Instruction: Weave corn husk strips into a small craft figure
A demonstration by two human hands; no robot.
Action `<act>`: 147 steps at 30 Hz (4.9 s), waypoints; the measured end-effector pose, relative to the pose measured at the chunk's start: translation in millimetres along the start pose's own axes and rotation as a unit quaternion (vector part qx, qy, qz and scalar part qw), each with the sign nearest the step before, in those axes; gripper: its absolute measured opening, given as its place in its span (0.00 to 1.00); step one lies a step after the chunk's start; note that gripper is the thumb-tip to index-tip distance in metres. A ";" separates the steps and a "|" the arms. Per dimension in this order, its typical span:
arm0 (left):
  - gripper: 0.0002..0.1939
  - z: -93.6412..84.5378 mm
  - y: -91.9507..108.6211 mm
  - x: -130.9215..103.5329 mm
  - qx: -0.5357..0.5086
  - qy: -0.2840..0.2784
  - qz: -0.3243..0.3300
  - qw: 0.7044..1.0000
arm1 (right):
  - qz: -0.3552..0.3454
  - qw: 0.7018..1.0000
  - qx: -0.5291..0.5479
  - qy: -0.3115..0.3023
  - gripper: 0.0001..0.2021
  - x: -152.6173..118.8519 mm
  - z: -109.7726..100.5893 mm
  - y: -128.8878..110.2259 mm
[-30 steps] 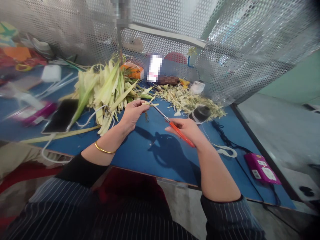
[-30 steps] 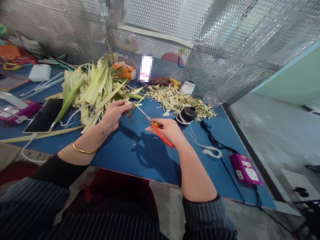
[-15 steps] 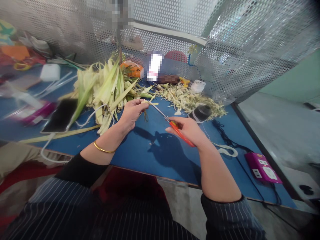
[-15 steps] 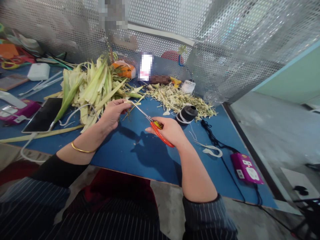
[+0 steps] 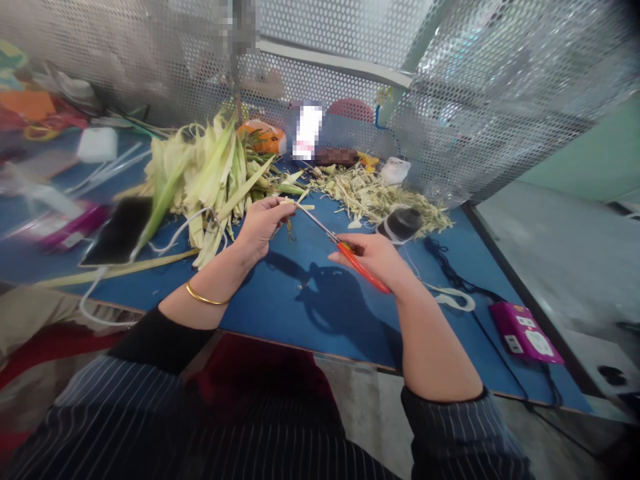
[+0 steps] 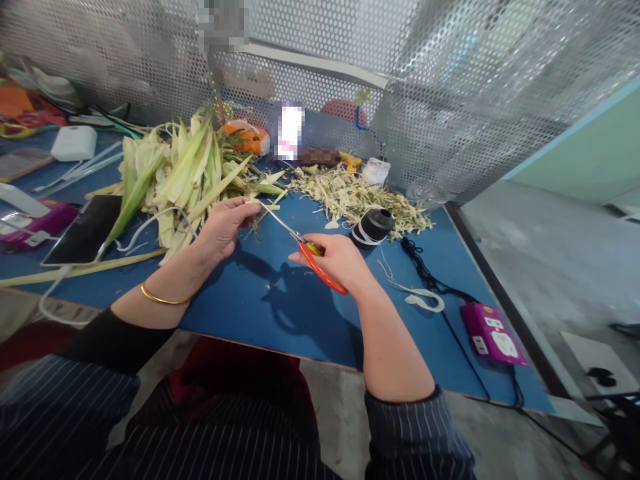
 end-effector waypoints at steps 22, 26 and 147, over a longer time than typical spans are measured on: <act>0.08 2.9 -22.2 0.8 -0.025 -0.028 -0.108 0.993 | 0.054 0.974 0.109 0.190 0.25 1.2 -24.6 21.9; 0.05 15.7 -31.3 -5.8 -0.050 -0.074 -0.158 0.983 | 0.051 0.949 0.227 0.212 0.27 3.7 -17.5 26.1; 0.16 34.7 -10.1 -39.1 0.004 -0.097 -0.104 0.990 | 0.033 0.986 0.163 0.017 0.15 21.5 18.6 -16.7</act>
Point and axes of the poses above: each hand's wrist, its own x-axis towards the middle knuckle, its own z-axis out of the palm, y = z × x, the point moved 8 cm from there along x, towards the middle knuckle, and after that the axes turned 5 degrees about -z, right-handed, at the moved point
